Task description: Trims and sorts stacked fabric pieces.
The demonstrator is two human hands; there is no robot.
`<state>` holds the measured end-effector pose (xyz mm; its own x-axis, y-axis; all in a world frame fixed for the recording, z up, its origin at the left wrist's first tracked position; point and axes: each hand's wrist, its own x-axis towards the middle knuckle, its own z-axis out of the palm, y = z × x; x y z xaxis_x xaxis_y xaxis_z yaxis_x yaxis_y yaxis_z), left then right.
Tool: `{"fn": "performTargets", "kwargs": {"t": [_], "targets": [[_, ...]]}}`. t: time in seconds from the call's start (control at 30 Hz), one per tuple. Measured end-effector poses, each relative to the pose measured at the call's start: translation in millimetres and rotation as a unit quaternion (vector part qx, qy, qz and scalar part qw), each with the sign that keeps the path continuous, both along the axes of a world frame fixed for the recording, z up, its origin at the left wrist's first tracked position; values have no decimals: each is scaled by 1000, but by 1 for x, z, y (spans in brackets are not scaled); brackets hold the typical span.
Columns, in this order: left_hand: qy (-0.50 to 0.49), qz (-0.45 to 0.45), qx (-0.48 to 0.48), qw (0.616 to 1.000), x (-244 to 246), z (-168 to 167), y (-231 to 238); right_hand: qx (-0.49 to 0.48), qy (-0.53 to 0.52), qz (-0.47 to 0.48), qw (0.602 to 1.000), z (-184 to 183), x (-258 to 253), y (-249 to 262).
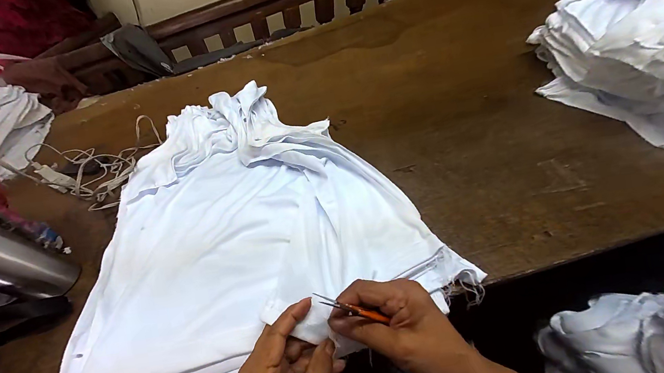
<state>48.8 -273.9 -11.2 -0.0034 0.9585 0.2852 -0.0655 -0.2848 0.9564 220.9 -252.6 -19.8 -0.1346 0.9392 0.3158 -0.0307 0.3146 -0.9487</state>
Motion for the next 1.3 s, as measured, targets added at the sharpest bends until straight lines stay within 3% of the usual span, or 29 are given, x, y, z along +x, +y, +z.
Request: {"fn": "performTargets", "kwargs": {"t": [0.1,0.2,0.33,0.4,0.5,0.57,0.67,0.93,1.1,1.23,1.3], "targets": [[-49,5,-27,998,-9,-6,1,90,28,49,994,-7,1,-8],[-109,-24,-45,993,-16,-10,1,176,-30,82,980,-16,2,-19],[-115,-10,-73,991,-10,-11,-2,212,-119,105,964,-28,-3,-32],[-108,-8,-74,991,-10,-12,-2,170,-129,123,969,-31,-1,-35],[-103,-43,-59,992,-19,-13,1,-6,-81,167,983,-24,13,-40],[-113,-62,-62,990,-25,-12,2,-118,-21,179,976,-21,23,-42],[-112,-70,-62,989,-32,-12,3,-202,12,180,963,-20,31,-40],[-117,-82,-65,988,-34,-12,0,-216,26,156,963,-17,10,-28],[-106,-81,-71,988,-37,-13,-2,-156,-10,129,979,-21,3,-26],[-84,-56,-76,992,-38,-10,-4,-187,101,157,964,-16,13,-29],[-80,-12,-74,994,-33,-9,-4,-182,109,116,970,-14,17,-31]]}}
